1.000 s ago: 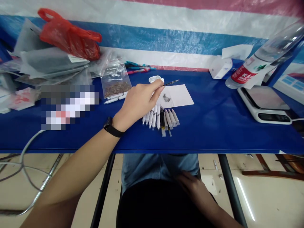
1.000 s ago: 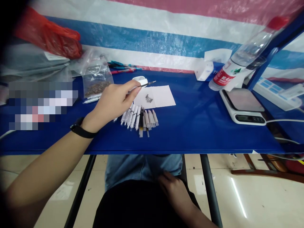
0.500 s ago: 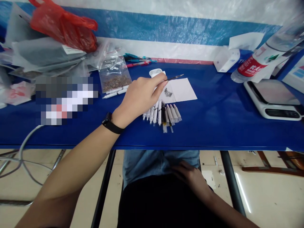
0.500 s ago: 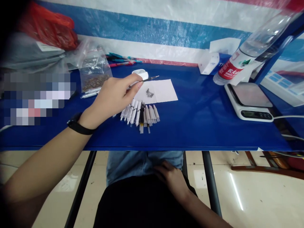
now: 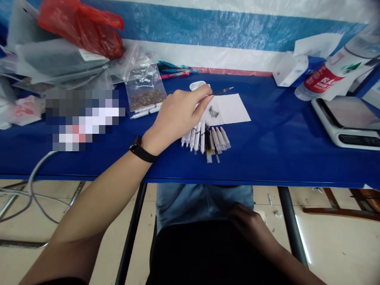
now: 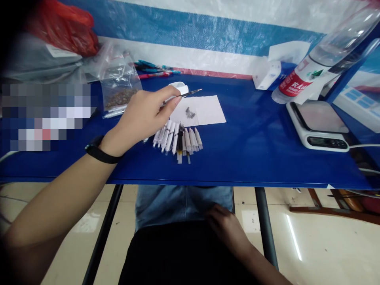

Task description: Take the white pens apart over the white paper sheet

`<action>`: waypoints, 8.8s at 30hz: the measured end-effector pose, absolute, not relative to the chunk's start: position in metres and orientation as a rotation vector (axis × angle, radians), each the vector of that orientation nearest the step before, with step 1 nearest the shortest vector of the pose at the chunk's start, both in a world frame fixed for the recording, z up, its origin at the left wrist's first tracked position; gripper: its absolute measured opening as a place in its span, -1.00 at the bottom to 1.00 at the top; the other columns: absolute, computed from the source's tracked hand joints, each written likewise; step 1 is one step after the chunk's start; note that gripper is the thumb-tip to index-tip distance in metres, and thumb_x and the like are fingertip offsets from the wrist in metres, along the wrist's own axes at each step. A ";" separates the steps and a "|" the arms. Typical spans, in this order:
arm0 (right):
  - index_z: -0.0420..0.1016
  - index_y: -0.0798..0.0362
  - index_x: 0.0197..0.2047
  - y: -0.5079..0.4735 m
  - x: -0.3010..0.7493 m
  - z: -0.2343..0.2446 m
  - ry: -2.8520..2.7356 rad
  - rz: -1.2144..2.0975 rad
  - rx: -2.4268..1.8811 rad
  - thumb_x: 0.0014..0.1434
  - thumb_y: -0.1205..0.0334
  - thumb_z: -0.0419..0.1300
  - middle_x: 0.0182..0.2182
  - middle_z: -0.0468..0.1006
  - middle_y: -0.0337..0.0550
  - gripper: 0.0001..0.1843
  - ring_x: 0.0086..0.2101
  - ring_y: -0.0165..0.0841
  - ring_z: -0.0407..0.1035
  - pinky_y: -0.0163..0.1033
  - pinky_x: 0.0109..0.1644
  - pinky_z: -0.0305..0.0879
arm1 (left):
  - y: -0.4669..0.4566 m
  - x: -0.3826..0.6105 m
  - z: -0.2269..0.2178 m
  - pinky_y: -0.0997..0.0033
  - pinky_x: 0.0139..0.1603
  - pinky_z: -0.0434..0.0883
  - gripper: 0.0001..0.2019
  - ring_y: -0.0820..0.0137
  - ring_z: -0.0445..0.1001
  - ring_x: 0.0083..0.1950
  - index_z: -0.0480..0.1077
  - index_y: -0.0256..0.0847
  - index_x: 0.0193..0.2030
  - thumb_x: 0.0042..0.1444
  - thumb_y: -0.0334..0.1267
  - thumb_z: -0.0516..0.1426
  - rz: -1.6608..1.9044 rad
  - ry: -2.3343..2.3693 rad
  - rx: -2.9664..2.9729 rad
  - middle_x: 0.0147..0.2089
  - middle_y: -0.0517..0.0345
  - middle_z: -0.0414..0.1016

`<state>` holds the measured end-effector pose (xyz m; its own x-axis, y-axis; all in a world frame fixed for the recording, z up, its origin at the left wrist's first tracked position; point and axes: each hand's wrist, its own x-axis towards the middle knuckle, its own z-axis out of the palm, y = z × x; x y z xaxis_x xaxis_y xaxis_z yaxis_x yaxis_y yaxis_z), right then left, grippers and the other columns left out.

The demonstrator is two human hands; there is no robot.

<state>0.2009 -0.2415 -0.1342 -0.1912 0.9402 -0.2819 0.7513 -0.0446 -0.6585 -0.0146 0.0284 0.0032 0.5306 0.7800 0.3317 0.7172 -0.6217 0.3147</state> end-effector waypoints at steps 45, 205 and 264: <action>0.57 -0.01 -0.54 0.061 0.189 0.009 -1.982 0.557 -1.725 0.00 0.04 0.36 -0.51 0.64 -0.19 -0.77 -0.40 -0.26 0.51 -0.26 -0.29 0.32 | 0.033 -0.026 0.021 0.42 -0.47 0.12 -0.66 0.27 0.56 -0.33 0.43 -0.12 0.09 0.48 -0.11 -0.11 0.577 1.493 2.565 -0.35 0.14 0.57; 0.29 -0.01 0.18 -0.002 0.243 0.002 -1.894 1.406 -1.411 0.27 -0.26 0.11 -0.44 0.43 -0.29 -0.39 -0.50 -0.39 0.34 -0.25 -0.42 0.25 | -0.049 -0.015 -0.040 -0.15 0.28 0.41 -0.58 -0.04 0.33 0.37 0.41 -0.17 0.28 0.45 -0.11 -0.06 0.679 1.632 2.752 0.26 -0.08 0.47; -0.02 -0.06 -0.58 0.025 0.162 0.020 -1.247 1.088 -1.016 0.11 -0.36 0.27 -0.64 -0.11 -0.46 -0.31 -0.60 -0.51 -0.22 -0.26 -0.52 -0.20 | 0.026 -0.008 0.012 0.48 -0.49 0.14 -0.68 0.49 0.13 -0.58 0.10 -0.10 -0.29 0.40 0.04 -0.12 0.816 0.821 1.903 -0.55 0.40 0.07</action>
